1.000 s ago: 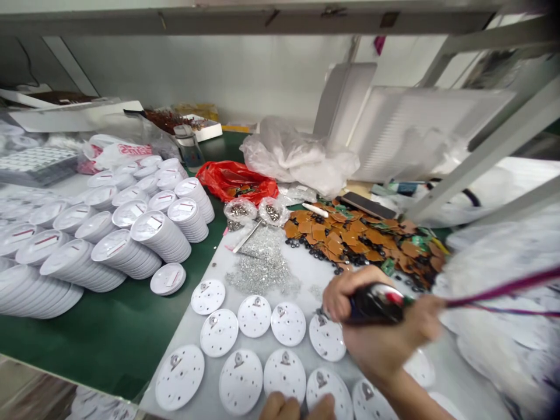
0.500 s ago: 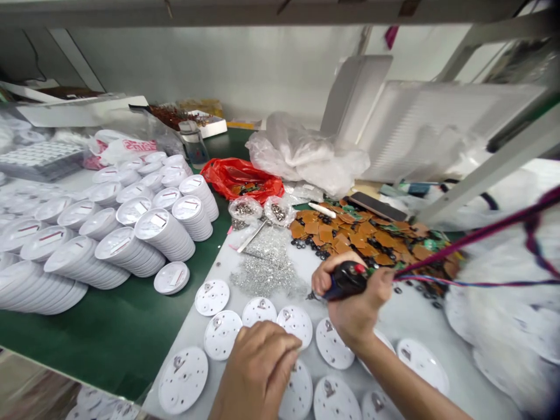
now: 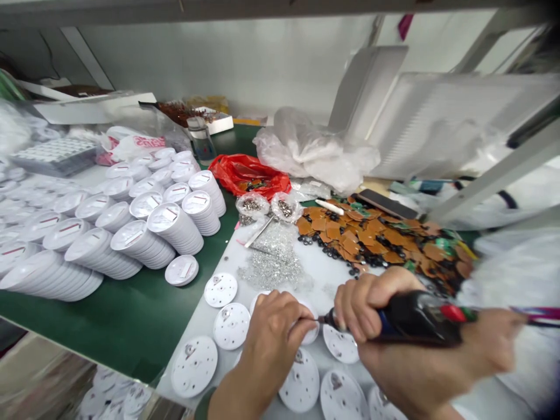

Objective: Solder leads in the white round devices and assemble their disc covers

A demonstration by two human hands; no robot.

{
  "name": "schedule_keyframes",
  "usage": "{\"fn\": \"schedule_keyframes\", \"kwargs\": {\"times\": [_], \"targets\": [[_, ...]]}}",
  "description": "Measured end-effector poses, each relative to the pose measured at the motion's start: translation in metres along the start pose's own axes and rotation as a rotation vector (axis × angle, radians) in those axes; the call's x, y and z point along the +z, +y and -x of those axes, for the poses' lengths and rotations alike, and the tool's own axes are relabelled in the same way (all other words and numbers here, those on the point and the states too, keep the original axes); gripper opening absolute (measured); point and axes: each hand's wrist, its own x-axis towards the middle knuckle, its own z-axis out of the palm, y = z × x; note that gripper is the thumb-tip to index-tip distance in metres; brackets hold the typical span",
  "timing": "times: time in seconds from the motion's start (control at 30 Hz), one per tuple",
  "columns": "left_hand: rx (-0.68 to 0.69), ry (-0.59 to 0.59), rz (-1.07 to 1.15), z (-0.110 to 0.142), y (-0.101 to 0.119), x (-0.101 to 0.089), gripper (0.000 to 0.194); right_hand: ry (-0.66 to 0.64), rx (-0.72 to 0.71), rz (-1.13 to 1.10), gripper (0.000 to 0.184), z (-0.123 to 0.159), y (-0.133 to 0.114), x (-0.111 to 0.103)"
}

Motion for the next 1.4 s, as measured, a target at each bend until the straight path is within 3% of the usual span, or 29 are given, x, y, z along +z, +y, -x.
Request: {"fn": "schedule_keyframes", "kwargs": {"times": [0.17, 0.33, 0.47, 0.6, 0.67, 0.73, 0.83, 0.93, 1.07, 1.27, 1.4], "targets": [[0.127, -0.077, 0.162, 0.005, 0.003, -0.009, 0.015, 0.053, 0.06, -0.081, 0.069, 0.003, -0.011, -0.003], [-0.14, -0.158, 0.597, 0.016, 0.007, -0.013, 0.02, 0.121, 0.145, -0.158, 0.071, 0.004, -0.019, -0.001], [-0.211, -0.131, 0.646, 0.023, 0.007, -0.007, 0.021, 0.047, 0.152, -0.174, 0.071, 0.012, -0.019, 0.0], [-0.21, -0.091, 0.598, 0.031, 0.005, -0.004, 0.016, -0.106, 0.237, -0.174, 0.065, 0.022, -0.023, -0.006], [-0.131, -0.087, 0.538, 0.036, 0.003, -0.003, 0.013, -0.183, 0.307, -0.162, 0.066, 0.026, -0.024, -0.014], [0.04, -0.029, 0.378, 0.044, -0.002, -0.001, 0.021, -0.255, 0.369, -0.132, 0.065, 0.031, -0.023, -0.024], [0.35, 0.202, 0.015, 0.06, -0.015, 0.008, 0.034, -0.375, 0.397, -0.11, 0.063, 0.04, -0.012, -0.035], [0.545, 0.374, -0.217, 0.076, -0.029, 0.023, 0.033, -0.328, 0.349, -0.122, 0.068, 0.053, 0.005, -0.036], [0.575, 0.478, -0.314, 0.087, -0.039, 0.04, 0.035, -0.322, 0.356, -0.076, 0.069, 0.064, 0.021, -0.031], [0.551, 0.467, -0.322, 0.09, -0.041, 0.046, 0.037, -0.359, 0.354, -0.077, 0.069, 0.069, 0.029, -0.03], [0.547, 0.323, -0.396, 0.094, -0.04, 0.029, 0.03, -0.346, 0.328, -0.012, 0.07, 0.072, 0.032, -0.032]]}}
